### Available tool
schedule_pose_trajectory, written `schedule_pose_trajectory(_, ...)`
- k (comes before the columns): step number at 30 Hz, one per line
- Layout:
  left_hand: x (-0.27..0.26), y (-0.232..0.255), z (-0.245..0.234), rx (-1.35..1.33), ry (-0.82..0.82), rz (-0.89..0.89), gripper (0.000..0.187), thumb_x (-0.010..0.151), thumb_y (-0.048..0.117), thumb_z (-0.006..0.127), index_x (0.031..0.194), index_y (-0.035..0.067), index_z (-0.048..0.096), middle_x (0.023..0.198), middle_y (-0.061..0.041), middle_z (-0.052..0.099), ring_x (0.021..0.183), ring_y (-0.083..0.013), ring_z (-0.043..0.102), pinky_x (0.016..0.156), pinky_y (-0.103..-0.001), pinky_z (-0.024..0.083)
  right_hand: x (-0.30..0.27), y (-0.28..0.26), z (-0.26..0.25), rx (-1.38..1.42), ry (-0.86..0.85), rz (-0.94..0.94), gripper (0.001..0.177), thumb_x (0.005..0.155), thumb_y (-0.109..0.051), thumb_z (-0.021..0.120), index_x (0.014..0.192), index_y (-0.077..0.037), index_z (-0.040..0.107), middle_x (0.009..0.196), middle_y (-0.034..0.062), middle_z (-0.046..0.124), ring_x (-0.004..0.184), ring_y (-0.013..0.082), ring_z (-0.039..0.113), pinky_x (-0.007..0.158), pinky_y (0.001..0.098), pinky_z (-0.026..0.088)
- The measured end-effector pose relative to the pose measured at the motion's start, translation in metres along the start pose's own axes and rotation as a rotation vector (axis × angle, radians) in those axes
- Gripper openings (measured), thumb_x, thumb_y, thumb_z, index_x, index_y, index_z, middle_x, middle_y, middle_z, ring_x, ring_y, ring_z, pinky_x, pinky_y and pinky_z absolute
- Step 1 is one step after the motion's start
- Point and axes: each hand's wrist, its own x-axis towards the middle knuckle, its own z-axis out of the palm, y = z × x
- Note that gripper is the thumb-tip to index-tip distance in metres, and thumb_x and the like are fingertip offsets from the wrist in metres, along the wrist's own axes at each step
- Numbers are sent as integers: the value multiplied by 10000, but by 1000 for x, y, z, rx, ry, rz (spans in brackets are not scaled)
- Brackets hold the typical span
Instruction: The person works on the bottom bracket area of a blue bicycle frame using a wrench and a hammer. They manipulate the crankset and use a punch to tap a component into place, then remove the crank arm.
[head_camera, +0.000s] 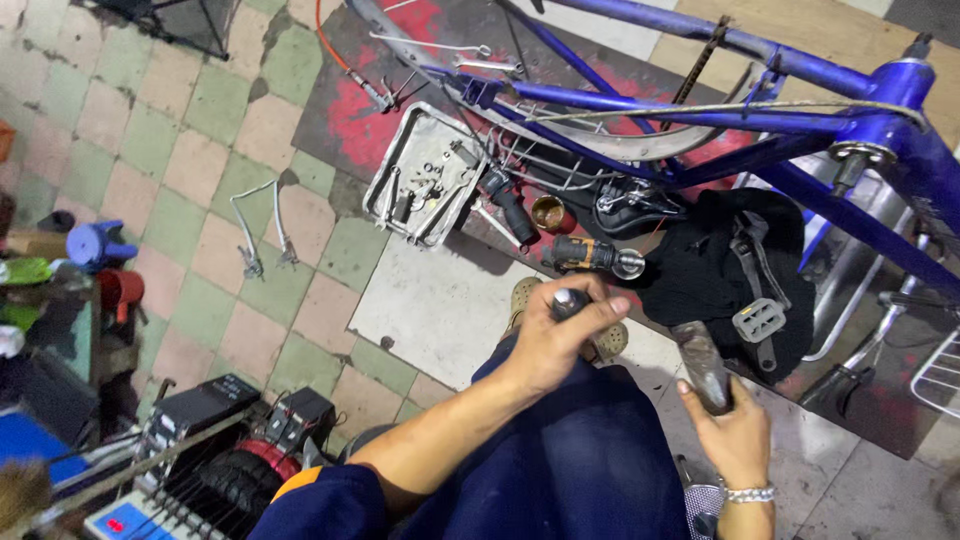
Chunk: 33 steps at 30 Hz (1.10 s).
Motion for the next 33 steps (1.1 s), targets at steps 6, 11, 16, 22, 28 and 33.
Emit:
schedule_pose_trajectory(6,-22,-25,8,-94,67,17,287,986,135,699,739,38,592,656,-9,563,605,-81,499,607,-257,406,0,14,10,44,-121,-106,500,793,-438,798,1059,-18,740,879,193,768,824,342,751,743,432,554)
schedule_pose_trajectory(11,-29,-32,3,-248,136,23,295,992,120,678,731,53,559,613,-7,526,558,-103,496,566,-278,414,8,16,7,24,-161,-140,504,803,-449,791,1044,-10,739,890,196,768,840,345,754,753,425,559)
schedule_pose_trajectory(16,-24,-15,6,-248,193,31,263,962,132,682,754,57,540,601,-6,507,532,-97,453,522,-272,368,16,2,9,63,-154,-206,549,795,-462,778,1121,-25,720,956,189,767,882,339,749,766,432,556)
schedule_pose_trajectory(22,2,55,24,-317,-67,408,237,999,181,627,860,65,474,675,-48,399,627,-178,392,621,-353,363,10,-12,10,33,-135,-52,538,772,-471,767,1098,-44,726,946,177,788,902,345,764,807,429,576)
schedule_pose_trajectory(28,66,137,42,-393,-358,642,337,1058,267,559,832,90,383,588,-68,355,495,-204,337,518,-382,351,-13,-24,35,142,24,37,594,771,-501,774,1116,-21,714,956,185,778,919,354,753,815,426,576)
schedule_pose_trajectory(33,135,162,71,-466,-509,595,347,1087,239,555,844,73,370,568,-44,323,471,-159,294,494,-344,320,-42,-65,61,278,94,338,593,783,-459,781,1172,-24,676,907,172,789,807,285,788,760,391,597)
